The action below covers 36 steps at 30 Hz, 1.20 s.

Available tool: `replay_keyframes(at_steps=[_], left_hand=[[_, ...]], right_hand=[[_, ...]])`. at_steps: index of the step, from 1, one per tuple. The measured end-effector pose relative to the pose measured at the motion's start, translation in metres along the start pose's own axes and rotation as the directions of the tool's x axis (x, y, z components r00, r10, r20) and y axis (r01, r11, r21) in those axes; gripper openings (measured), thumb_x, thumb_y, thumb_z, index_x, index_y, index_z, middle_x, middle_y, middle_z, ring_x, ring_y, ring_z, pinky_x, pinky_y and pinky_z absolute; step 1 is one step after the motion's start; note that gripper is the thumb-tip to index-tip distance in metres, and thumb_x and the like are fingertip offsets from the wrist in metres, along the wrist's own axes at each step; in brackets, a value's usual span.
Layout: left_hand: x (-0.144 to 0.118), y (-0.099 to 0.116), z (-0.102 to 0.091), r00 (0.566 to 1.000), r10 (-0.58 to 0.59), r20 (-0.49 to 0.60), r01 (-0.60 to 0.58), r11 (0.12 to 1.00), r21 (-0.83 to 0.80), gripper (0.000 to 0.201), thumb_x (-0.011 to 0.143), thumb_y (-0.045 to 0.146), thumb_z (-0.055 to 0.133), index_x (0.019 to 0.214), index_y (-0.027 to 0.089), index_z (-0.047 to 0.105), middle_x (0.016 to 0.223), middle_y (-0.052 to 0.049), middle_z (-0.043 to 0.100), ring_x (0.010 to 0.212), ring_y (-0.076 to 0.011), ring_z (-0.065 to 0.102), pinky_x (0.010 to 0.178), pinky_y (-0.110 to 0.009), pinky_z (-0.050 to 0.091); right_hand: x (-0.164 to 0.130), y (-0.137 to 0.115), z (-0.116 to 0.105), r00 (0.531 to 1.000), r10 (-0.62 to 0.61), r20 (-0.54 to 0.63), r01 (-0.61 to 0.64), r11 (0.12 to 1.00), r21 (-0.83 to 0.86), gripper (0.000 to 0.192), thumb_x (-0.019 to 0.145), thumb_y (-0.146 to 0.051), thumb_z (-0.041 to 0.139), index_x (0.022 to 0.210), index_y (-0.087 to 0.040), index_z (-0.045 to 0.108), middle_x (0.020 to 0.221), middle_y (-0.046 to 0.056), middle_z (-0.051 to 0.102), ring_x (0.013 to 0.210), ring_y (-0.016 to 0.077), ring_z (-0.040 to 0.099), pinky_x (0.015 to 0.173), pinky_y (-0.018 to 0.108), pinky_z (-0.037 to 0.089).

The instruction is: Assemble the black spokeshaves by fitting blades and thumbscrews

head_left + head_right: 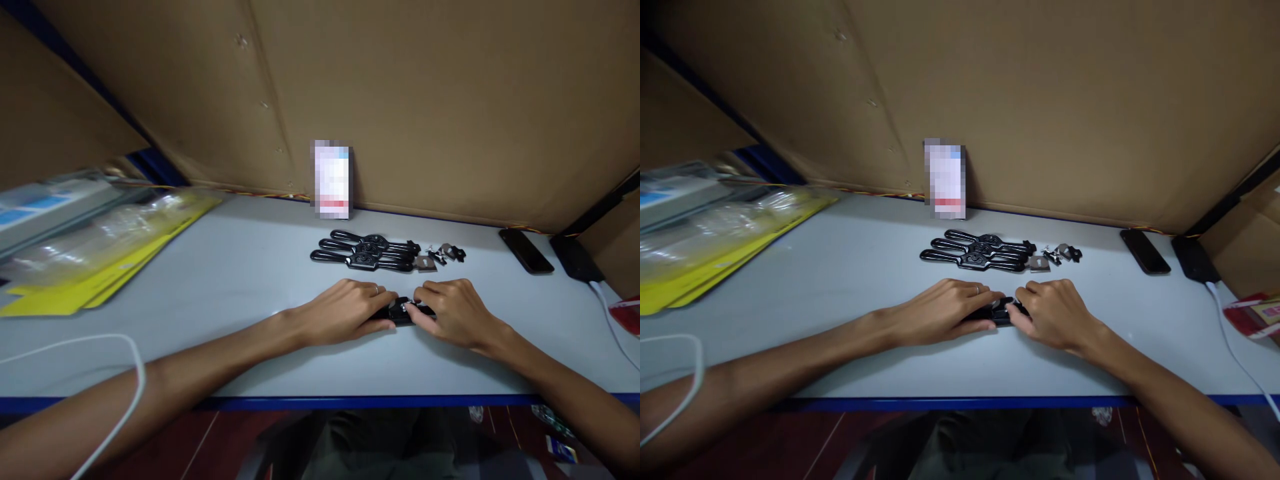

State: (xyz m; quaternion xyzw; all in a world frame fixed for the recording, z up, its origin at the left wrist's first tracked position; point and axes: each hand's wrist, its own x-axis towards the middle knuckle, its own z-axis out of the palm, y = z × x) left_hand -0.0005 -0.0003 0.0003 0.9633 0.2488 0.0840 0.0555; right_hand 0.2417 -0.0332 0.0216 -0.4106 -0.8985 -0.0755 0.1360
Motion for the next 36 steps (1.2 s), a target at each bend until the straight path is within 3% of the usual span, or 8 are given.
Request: replay_keyframes(at_steps=[6, 14, 24, 30, 36], left_hand=[[0.0009, 0.001, -0.0001, 1.0, 0.006, -0.015, -0.006, 1.0, 0.005, 0.046, 0.107, 0.055, 0.038, 0.114, 0.016, 0.062, 0.089, -0.005, 0.071, 0.074, -0.0201, 0.068, 0.06, -0.033, 0.043], [0.0002, 0.0003, 0.0001, 1.0, 0.008, -0.017, -0.008, 1.0, -0.01, 0.043, 0.107, 0.052, 0.039, 0.115, 0.017, 0.062, 0.09, -0.006, 0.071, 0.074, -0.0193, 0.067, 0.061, -0.033, 0.043], [0.0011, 0.0014, 0.0002, 1.0, -0.007, 0.001, 0.007, 1.0, 0.005, 0.038, 0.105, 0.05, 0.045, 0.107, 0.016, 0.062, 0.088, -0.006, 0.07, 0.073, -0.0199, 0.066, 0.06, -0.034, 0.043], [0.0018, 0.0011, -0.0001, 1.0, -0.006, -0.007, 0.006, 1.0, -0.002, 0.04, 0.106, 0.051, 0.041, 0.104, 0.016, 0.062, 0.085, -0.005, 0.069, 0.071, -0.0188, 0.065, 0.059, -0.032, 0.041], [0.0013, 0.0004, 0.0011, 1.0, 0.009, -0.014, -0.008, 1.0, 0.019, 0.044, 0.107, 0.052, 0.039, 0.109, 0.015, 0.062, 0.089, -0.006, 0.07, 0.072, -0.0195, 0.066, 0.061, -0.033, 0.044]], right_hand=[[0.0005, -0.0015, 0.003, 0.999, 0.034, 0.016, -0.035, 0.998, 0.047, 0.037, 0.101, -0.046, 0.053, 0.087, -0.016, 0.07, 0.069, 0.003, 0.069, 0.057, 0.0141, 0.054, 0.056, 0.03, 0.02], [0.0008, -0.0055, 0.0042, 0.994, 0.065, 0.084, -0.077, 0.987, 0.144, 0.028, 0.099, -0.041, 0.055, 0.091, -0.016, 0.065, 0.074, 0.004, 0.071, 0.059, 0.0149, 0.057, 0.057, 0.03, 0.027], [-0.0021, -0.002, 0.0048, 0.982, -0.182, 0.045, 0.169, 0.966, 0.197, 0.03, 0.095, -0.014, 0.041, 0.102, -0.016, 0.071, 0.084, 0.005, 0.067, 0.059, 0.0129, 0.047, 0.057, 0.03, 0.03], [-0.0002, -0.0069, 0.0036, 0.99, -0.129, 0.049, 0.117, 0.971, 0.207, 0.026, 0.099, -0.023, 0.045, 0.095, -0.016, 0.07, 0.087, 0.005, 0.065, 0.057, 0.0114, 0.045, 0.055, 0.028, 0.029], [0.0, -0.0034, 0.0075, 0.997, -0.052, 0.056, 0.032, 0.951, 0.308, 0.022, 0.101, -0.021, 0.044, 0.112, -0.015, 0.062, 0.097, 0.008, 0.072, 0.071, 0.0154, 0.06, 0.064, 0.03, 0.039]])
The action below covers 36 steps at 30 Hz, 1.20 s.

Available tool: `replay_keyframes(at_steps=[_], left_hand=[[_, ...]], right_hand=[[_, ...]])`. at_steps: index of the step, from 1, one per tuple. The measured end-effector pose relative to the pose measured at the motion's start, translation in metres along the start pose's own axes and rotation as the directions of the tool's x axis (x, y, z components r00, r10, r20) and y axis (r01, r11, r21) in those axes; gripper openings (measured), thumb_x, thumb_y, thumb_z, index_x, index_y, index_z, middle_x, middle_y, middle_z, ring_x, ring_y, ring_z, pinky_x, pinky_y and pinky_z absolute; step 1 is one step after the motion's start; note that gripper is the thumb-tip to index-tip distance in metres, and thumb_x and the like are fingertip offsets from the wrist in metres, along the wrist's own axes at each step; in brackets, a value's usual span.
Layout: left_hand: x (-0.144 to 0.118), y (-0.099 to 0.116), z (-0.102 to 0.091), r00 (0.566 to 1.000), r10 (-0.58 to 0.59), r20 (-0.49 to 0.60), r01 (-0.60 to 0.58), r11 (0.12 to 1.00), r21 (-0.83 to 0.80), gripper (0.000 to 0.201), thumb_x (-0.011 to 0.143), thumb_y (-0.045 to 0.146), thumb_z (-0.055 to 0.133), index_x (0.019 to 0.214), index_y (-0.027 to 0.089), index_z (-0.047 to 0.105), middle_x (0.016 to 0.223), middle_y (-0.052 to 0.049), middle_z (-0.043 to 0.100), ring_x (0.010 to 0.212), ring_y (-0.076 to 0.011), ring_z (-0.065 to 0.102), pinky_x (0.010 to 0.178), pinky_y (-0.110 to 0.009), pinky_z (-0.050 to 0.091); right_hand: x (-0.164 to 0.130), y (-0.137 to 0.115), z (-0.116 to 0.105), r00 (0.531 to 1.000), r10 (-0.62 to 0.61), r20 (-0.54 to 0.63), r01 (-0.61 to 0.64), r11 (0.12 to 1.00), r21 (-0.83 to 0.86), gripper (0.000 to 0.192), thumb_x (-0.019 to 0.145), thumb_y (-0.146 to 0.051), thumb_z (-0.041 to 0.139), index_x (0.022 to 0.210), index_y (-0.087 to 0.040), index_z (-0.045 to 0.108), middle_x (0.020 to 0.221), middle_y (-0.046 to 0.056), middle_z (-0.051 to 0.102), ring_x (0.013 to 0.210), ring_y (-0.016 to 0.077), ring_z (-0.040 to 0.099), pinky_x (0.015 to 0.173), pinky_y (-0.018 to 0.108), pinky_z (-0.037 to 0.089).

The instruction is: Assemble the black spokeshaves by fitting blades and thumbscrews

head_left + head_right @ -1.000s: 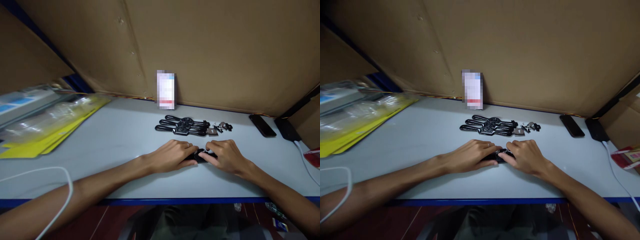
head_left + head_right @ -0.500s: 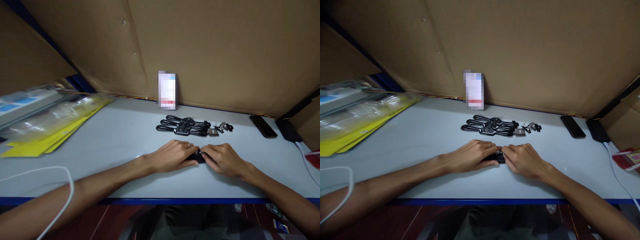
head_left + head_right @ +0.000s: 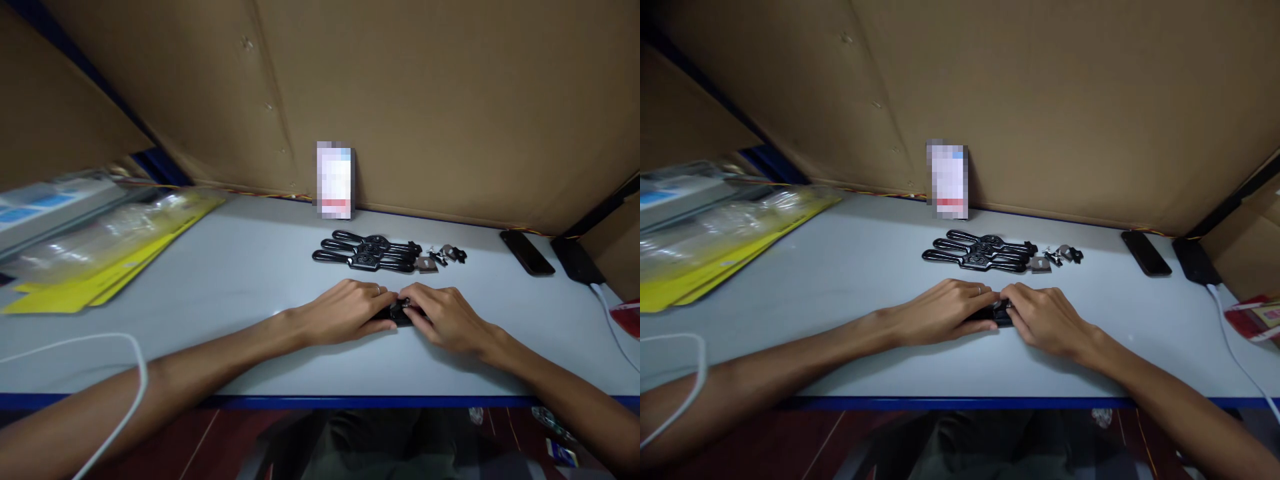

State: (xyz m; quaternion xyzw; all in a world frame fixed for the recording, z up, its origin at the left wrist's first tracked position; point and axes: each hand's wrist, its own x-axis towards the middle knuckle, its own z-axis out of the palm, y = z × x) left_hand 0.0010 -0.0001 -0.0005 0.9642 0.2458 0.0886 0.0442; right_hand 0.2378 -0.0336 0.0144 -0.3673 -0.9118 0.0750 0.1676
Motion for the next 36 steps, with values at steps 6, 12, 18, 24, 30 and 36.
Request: replay_keyframes(at_steps=[6, 12, 18, 24, 30, 36], left_hand=[[-0.0007, -0.0006, 0.0005, 1.0, -0.005, 0.021, 0.005, 1.0, -0.006, 0.04, 0.106, 0.05, 0.045, 0.109, 0.015, 0.062, 0.093, -0.007, 0.071, 0.076, -0.0209, 0.068, 0.063, -0.034, 0.045], [-0.0005, 0.0001, 0.0005, 1.0, 0.001, -0.005, -0.001, 1.0, 0.005, 0.041, 0.106, 0.051, 0.041, 0.106, 0.015, 0.063, 0.09, -0.006, 0.07, 0.073, -0.0194, 0.066, 0.061, -0.033, 0.042], [-0.0003, -0.0009, 0.0012, 1.0, 0.004, -0.009, -0.004, 1.0, 0.003, 0.044, 0.107, 0.052, 0.038, 0.103, 0.016, 0.062, 0.089, -0.006, 0.07, 0.072, -0.0188, 0.065, 0.06, -0.033, 0.042], [-0.0008, -0.0015, 0.002, 1.0, -0.001, -0.003, 0.001, 1.0, -0.001, 0.043, 0.106, 0.052, 0.04, 0.104, 0.016, 0.063, 0.089, -0.007, 0.07, 0.072, -0.0196, 0.066, 0.06, -0.033, 0.043], [-0.0004, -0.0007, 0.0004, 1.0, 0.005, -0.018, -0.006, 1.0, -0.016, 0.044, 0.107, 0.051, 0.038, 0.104, 0.015, 0.063, 0.089, -0.008, 0.07, 0.071, -0.0192, 0.064, 0.06, -0.034, 0.044], [-0.0006, 0.0005, -0.0011, 1.0, -0.016, 0.004, 0.016, 0.999, -0.043, 0.041, 0.106, 0.051, 0.04, 0.114, 0.015, 0.059, 0.092, -0.008, 0.071, 0.073, -0.0202, 0.065, 0.06, -0.034, 0.042]], right_hand=[[0.0016, -0.0003, 0.0005, 0.99, 0.139, 0.024, -0.138, 0.99, -0.007, 0.019, 0.103, -0.03, 0.049, 0.104, -0.017, 0.063, 0.095, 0.007, 0.073, 0.073, 0.0167, 0.062, 0.065, 0.031, 0.039], [0.0022, -0.0001, 0.0009, 0.995, 0.093, 0.033, -0.092, 0.996, -0.014, 0.021, 0.103, -0.028, 0.047, 0.103, -0.016, 0.064, 0.095, 0.007, 0.07, 0.074, 0.0167, 0.06, 0.066, 0.032, 0.039], [0.0025, 0.0008, 0.0013, 0.995, 0.1, 0.012, -0.1, 0.995, -0.007, 0.021, 0.103, -0.029, 0.048, 0.101, -0.016, 0.065, 0.098, 0.007, 0.064, 0.075, 0.0163, 0.058, 0.066, 0.031, 0.039], [0.0037, 0.0022, 0.0019, 0.996, 0.09, 0.028, -0.092, 0.994, 0.063, 0.016, 0.102, -0.026, 0.05, 0.098, -0.017, 0.062, 0.093, 0.005, 0.065, 0.074, 0.0152, 0.057, 0.069, 0.03, 0.04], [0.0028, 0.0041, 0.0051, 0.996, 0.087, -0.008, -0.086, 0.992, 0.09, 0.012, 0.102, -0.024, 0.052, 0.098, -0.017, 0.061, 0.093, 0.004, 0.065, 0.076, 0.0154, 0.057, 0.07, 0.029, 0.041], [0.0026, 0.005, 0.006, 0.994, 0.088, -0.06, -0.076, 0.983, 0.167, 0.012, 0.102, -0.025, 0.053, 0.097, -0.018, 0.062, 0.094, 0.005, 0.065, 0.08, 0.0161, 0.058, 0.073, 0.03, 0.043]])
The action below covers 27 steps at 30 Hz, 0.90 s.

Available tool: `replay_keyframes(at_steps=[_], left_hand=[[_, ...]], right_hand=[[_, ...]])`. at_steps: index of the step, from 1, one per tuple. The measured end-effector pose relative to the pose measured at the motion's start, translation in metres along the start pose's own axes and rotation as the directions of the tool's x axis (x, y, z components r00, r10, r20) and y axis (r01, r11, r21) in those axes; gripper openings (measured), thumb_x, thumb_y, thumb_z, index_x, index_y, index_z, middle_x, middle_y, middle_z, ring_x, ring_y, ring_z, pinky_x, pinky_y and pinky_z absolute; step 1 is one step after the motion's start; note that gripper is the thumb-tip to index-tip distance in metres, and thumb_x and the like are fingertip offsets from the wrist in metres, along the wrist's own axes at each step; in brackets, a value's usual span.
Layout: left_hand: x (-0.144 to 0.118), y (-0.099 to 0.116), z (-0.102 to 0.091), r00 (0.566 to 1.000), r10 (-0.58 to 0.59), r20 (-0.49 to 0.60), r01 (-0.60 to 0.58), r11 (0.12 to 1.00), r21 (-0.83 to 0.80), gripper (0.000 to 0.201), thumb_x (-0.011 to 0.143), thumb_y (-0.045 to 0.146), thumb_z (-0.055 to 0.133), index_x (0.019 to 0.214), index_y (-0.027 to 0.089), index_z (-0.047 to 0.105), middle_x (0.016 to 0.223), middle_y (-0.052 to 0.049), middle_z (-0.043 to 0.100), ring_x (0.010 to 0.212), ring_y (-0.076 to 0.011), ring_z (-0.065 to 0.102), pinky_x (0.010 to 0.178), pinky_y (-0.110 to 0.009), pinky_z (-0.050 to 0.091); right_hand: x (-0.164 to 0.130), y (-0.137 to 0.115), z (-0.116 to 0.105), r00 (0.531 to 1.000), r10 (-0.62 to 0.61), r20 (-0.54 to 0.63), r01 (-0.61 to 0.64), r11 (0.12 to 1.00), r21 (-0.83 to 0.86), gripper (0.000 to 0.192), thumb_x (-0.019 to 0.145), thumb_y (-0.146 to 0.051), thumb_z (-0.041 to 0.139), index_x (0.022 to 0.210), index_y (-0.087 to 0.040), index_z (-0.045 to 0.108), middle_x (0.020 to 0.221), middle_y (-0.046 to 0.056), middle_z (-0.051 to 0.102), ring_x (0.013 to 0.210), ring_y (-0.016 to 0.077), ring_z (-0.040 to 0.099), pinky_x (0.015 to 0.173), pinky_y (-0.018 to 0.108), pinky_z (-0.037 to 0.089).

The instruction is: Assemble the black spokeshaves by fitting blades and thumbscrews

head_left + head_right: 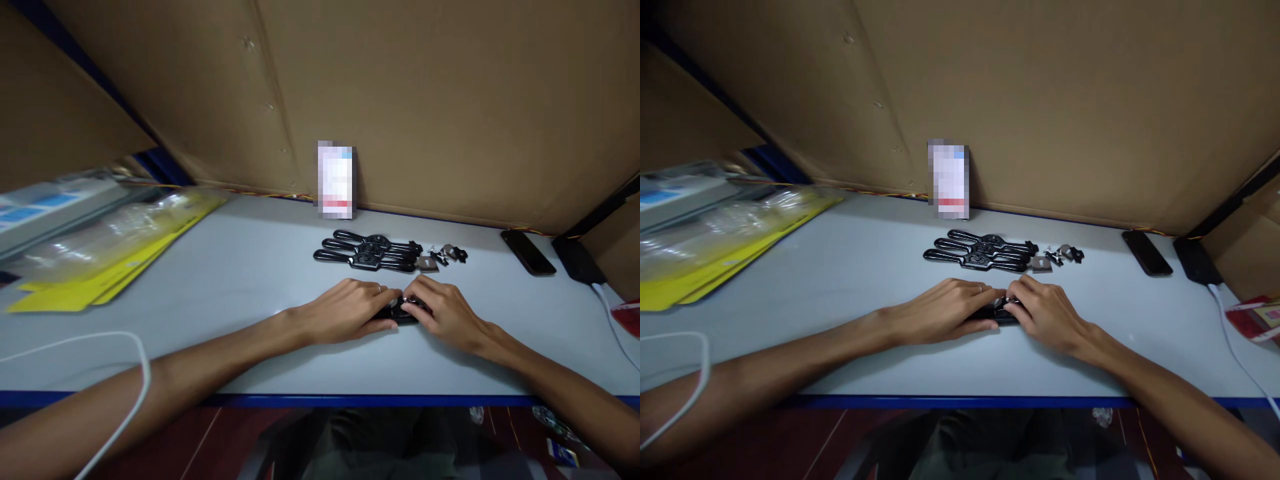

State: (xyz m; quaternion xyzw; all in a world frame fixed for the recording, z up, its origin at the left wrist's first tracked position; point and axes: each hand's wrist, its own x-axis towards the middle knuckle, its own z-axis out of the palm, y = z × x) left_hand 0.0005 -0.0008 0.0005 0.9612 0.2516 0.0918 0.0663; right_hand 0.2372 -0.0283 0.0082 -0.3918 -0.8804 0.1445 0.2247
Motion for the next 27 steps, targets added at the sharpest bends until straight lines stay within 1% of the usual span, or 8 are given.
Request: replay_keyframes(at_steps=[4, 7, 9, 12, 15, 22, 27], left_hand=[[0.0003, 0.0004, 0.0001, 1.0, -0.017, 0.016, 0.018, 1.0, -0.008, 0.041, 0.105, 0.051, 0.044, 0.125, 0.017, 0.053, 0.096, -0.008, 0.073, 0.077, -0.0208, 0.068, 0.061, -0.033, 0.042], [0.0011, 0.0012, -0.0009, 0.998, -0.048, 0.034, 0.047, 0.999, 0.015, 0.048, 0.104, 0.048, 0.047, 0.139, 0.016, 0.044, 0.091, -0.007, 0.073, 0.075, -0.0219, 0.069, 0.059, -0.033, 0.042], [0.0015, 0.0017, -0.0017, 0.997, -0.056, 0.06, 0.054, 0.998, 0.035, 0.051, 0.104, 0.045, 0.05, 0.143, 0.015, 0.04, 0.089, -0.006, 0.073, 0.074, -0.0227, 0.069, 0.059, -0.033, 0.042], [0.0016, 0.0018, -0.002, 0.996, -0.045, 0.081, 0.041, 0.998, 0.053, 0.047, 0.103, 0.044, 0.052, 0.139, 0.015, 0.045, 0.093, -0.007, 0.073, 0.076, -0.0227, 0.07, 0.06, -0.033, 0.042], [0.001, 0.0012, -0.0012, 0.997, -0.032, 0.07, 0.029, 0.998, 0.051, 0.043, 0.104, 0.044, 0.051, 0.135, 0.015, 0.048, 0.097, -0.008, 0.073, 0.078, -0.0221, 0.07, 0.061, -0.033, 0.043], [0.0002, -0.0001, -0.0001, 0.997, -0.025, 0.071, 0.021, 0.998, 0.055, 0.044, 0.106, 0.048, 0.042, 0.136, 0.017, 0.046, 0.097, -0.007, 0.073, 0.076, -0.0209, 0.069, 0.061, -0.032, 0.041], [0.0003, -0.0003, 0.0, 0.995, -0.034, 0.09, 0.03, 0.998, 0.05, 0.043, 0.106, 0.049, 0.041, 0.134, 0.016, 0.047, 0.099, -0.009, 0.073, 0.078, -0.0219, 0.069, 0.062, -0.034, 0.041]], right_hand=[[0.0007, 0.0007, -0.0001, 0.999, 0.034, -0.037, -0.031, 0.996, 0.086, 0.011, 0.1, -0.025, 0.055, 0.093, -0.018, 0.061, 0.093, 0.004, 0.064, 0.075, 0.0146, 0.056, 0.071, 0.029, 0.043], [0.0021, 0.0019, 0.0002, 0.996, 0.068, -0.054, -0.062, 0.991, 0.12, 0.01, 0.098, -0.025, 0.056, 0.092, -0.018, 0.061, 0.092, 0.003, 0.062, 0.072, 0.014, 0.054, 0.07, 0.03, 0.042], [0.0032, 0.0028, 0.0003, 0.995, 0.083, -0.057, -0.075, 0.989, 0.128, 0.01, 0.097, -0.026, 0.057, 0.091, -0.019, 0.06, 0.091, 0.003, 0.062, 0.072, 0.0143, 0.054, 0.07, 0.03, 0.042], [0.0046, 0.0031, -0.0003, 0.993, 0.109, -0.038, -0.102, 0.983, 0.149, 0.007, 0.094, -0.025, 0.06, 0.089, -0.019, 0.059, 0.09, 0.003, 0.061, 0.071, 0.0142, 0.053, 0.069, 0.03, 0.042], [0.0058, 0.0022, -0.0016, 0.992, 0.125, -0.023, -0.12, 0.98, 0.157, 0.006, 0.09, -0.023, 0.062, 0.087, -0.02, 0.059, 0.088, 0.002, 0.061, 0.071, 0.0142, 0.052, 0.068, 0.03, 0.041], [0.0074, 0.0024, -0.0017, 0.989, 0.15, 0.006, -0.149, 0.974, 0.169, 0.005, 0.09, -0.022, 0.062, 0.087, -0.021, 0.058, 0.082, 0.001, 0.063, 0.07, 0.0155, 0.052, 0.067, 0.031, 0.039], [0.0074, 0.0039, -0.0005, 0.987, 0.162, 0.006, -0.16, 0.968, 0.194, 0.007, 0.089, -0.023, 0.063, 0.086, -0.022, 0.057, 0.08, 0.001, 0.062, 0.069, 0.0156, 0.052, 0.067, 0.031, 0.038]])
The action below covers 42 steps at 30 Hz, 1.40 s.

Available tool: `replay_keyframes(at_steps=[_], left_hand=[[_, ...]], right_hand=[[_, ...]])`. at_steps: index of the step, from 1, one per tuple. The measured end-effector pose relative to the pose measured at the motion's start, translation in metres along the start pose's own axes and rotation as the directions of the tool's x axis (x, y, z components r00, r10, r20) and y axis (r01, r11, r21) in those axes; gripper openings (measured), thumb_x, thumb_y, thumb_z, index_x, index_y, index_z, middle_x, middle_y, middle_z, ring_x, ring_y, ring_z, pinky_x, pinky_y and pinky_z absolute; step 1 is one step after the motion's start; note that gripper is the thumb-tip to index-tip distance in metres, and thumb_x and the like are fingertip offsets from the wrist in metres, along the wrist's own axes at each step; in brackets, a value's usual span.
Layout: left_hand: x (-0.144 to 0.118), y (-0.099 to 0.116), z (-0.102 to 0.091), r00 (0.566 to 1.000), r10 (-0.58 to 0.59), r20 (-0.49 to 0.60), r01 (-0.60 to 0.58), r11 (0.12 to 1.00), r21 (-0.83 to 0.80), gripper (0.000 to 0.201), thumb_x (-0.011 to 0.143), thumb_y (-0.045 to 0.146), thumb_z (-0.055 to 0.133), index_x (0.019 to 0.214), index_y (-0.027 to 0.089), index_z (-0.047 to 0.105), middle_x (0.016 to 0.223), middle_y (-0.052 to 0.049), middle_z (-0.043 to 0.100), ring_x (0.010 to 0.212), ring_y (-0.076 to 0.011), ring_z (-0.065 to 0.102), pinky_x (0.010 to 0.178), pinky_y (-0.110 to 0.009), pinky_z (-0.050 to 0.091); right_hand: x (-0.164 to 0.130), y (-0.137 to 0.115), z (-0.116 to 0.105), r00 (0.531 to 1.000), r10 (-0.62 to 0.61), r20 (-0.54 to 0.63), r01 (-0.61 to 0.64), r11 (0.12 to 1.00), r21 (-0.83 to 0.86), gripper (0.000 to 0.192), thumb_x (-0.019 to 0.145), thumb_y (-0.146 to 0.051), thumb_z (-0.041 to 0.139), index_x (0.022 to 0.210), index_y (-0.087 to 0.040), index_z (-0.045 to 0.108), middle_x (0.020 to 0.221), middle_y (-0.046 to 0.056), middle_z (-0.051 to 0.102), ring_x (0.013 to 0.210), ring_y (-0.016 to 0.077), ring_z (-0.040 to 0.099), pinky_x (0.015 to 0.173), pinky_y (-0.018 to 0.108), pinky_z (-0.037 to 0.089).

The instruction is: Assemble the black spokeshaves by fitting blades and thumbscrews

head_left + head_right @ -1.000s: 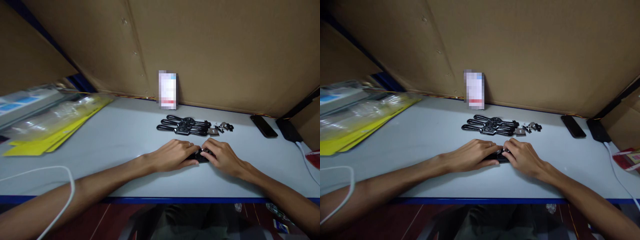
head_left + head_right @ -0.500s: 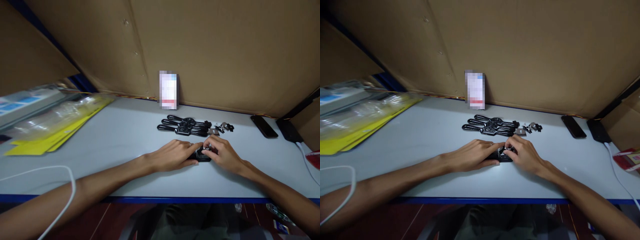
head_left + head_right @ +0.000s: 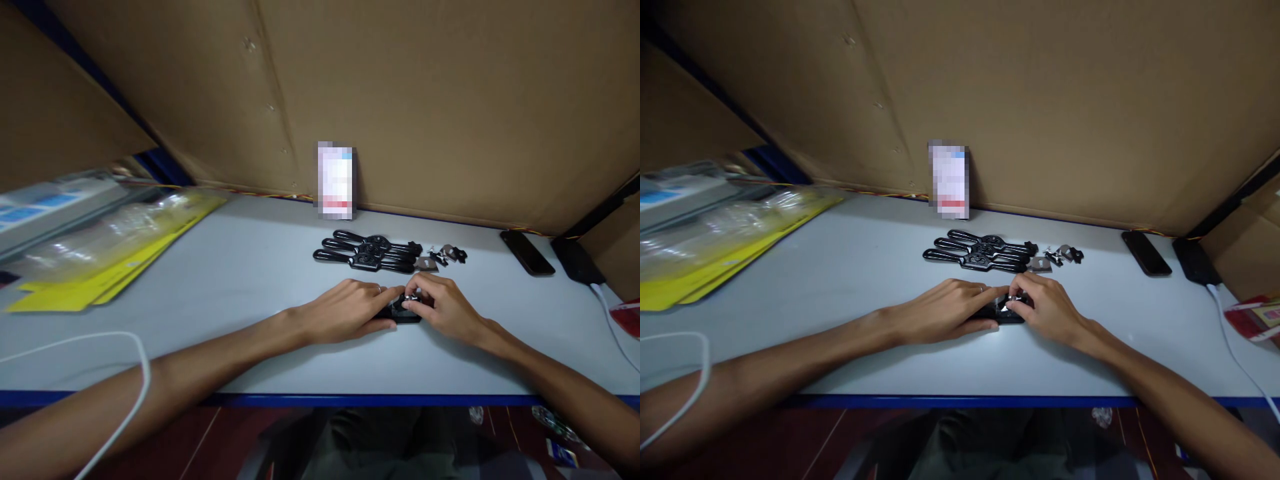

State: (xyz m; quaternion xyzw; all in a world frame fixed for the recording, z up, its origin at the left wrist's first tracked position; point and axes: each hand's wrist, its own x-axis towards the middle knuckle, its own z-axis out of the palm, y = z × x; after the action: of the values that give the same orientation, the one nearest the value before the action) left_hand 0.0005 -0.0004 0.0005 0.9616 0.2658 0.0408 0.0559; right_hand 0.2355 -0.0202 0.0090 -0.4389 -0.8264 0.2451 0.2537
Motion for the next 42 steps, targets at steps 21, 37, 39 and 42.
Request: replay_keyframes(at_steps=[21, 37, 39, 42], left_hand=[[0.0, 0.002, -0.002, 0.996, -0.079, 0.033, 0.08, 0.996, -0.027, 0.075, 0.101, 0.043, 0.055, 0.159, 0.013, 0.018, 0.101, -0.01, 0.075, 0.087, -0.0252, 0.071, 0.066, -0.033, 0.044], [0.0, 0.001, -0.002, 0.999, 0.026, -0.023, -0.026, 1.0, -0.001, 0.039, 0.105, 0.043, 0.047, 0.136, 0.02, 0.054, 0.1, -0.008, 0.072, 0.078, -0.0205, 0.068, 0.06, -0.032, 0.041], [0.0, 0.0, -0.003, 1.0, 0.028, -0.012, -0.028, 1.0, -0.001, 0.037, 0.106, 0.043, 0.046, 0.133, 0.02, 0.057, 0.1, -0.008, 0.072, 0.078, -0.0203, 0.068, 0.06, -0.032, 0.041], [0.0, 0.0, -0.004, 1.0, 0.016, -0.001, -0.016, 1.0, -0.007, 0.039, 0.106, 0.045, 0.045, 0.134, 0.021, 0.058, 0.099, -0.008, 0.071, 0.077, -0.0199, 0.067, 0.061, -0.031, 0.04]], right_hand=[[0.016, 0.046, -0.036, 0.916, 0.281, -0.284, -0.203, 0.939, 0.276, 0.024, 0.076, -0.039, 0.072, 0.077, -0.021, 0.056, 0.073, 0.001, 0.063, 0.055, 0.0117, 0.05, 0.049, 0.029, 0.039], [0.019, 0.06, -0.035, 0.958, 0.065, -0.279, -0.13, 0.966, -0.223, 0.012, 0.085, -0.028, 0.063, 0.077, -0.023, 0.055, 0.076, 0.001, 0.064, 0.067, 0.0183, 0.053, 0.067, 0.033, 0.038], [0.019, 0.062, -0.035, 0.96, 0.053, -0.275, -0.116, 0.969, -0.218, 0.013, 0.085, -0.028, 0.063, 0.077, -0.023, 0.054, 0.077, 0.001, 0.064, 0.068, 0.0182, 0.053, 0.068, 0.033, 0.038], [0.019, 0.064, -0.034, 0.959, 0.06, -0.276, -0.109, 0.98, -0.165, 0.015, 0.085, -0.028, 0.063, 0.075, -0.023, 0.053, 0.076, 0.001, 0.063, 0.068, 0.0179, 0.053, 0.068, 0.033, 0.039]])
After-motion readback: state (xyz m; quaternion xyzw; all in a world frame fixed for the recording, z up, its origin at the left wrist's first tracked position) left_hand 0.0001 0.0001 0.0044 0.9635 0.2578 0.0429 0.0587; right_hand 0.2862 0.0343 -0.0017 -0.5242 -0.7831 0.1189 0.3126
